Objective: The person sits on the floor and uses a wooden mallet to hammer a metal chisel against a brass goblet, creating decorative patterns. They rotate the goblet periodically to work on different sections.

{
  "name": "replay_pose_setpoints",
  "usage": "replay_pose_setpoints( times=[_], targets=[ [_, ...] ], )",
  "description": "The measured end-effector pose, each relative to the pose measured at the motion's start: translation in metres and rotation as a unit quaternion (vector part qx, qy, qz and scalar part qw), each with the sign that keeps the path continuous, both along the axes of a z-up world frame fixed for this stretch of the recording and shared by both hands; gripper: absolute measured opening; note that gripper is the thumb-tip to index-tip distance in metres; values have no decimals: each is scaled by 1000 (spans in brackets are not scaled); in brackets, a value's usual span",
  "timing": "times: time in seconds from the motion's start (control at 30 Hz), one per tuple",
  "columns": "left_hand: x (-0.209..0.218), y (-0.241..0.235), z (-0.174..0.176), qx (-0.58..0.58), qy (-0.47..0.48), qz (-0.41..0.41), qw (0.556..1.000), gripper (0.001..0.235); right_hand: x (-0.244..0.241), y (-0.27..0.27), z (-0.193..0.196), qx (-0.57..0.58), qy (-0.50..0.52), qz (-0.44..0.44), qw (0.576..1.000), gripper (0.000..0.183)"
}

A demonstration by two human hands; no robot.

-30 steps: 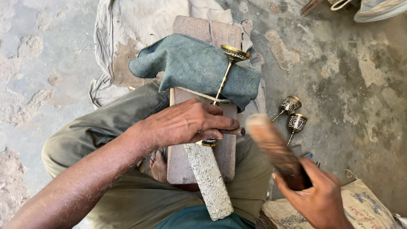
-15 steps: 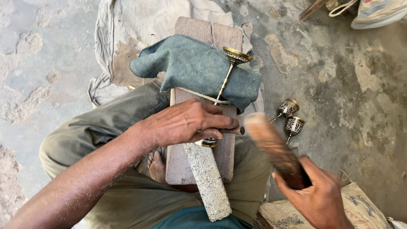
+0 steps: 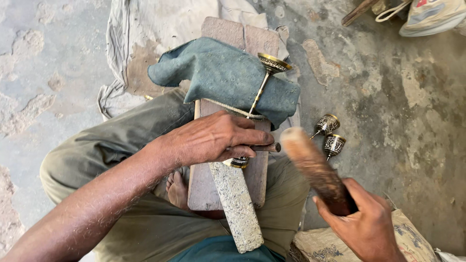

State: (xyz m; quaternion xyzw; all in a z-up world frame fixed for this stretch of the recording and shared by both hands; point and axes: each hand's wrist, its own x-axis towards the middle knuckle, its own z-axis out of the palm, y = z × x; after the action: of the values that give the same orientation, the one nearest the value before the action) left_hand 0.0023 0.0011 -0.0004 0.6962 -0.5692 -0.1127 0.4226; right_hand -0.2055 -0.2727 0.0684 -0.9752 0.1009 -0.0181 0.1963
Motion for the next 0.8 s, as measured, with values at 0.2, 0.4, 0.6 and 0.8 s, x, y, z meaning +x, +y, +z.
replay_pose_setpoints(
  times=[0.2, 0.4, 0.6, 0.8],
  targets=[
    [-3, 2, -4, -17, 15, 2, 1000, 41, 4, 8, 2, 23, 48, -31, 998, 34],
    [-5, 7, -9, -50, 33, 0, 998, 41, 2, 1, 8, 28, -27, -40, 998, 27],
    [0, 5, -6, -30, 25, 6, 999, 41, 1, -3, 4, 47, -46, -63, 996, 27],
    [3, 6, -7, -81, 22, -9, 996, 40, 13, 0, 17, -28, 13, -30, 999, 31]
  ],
)
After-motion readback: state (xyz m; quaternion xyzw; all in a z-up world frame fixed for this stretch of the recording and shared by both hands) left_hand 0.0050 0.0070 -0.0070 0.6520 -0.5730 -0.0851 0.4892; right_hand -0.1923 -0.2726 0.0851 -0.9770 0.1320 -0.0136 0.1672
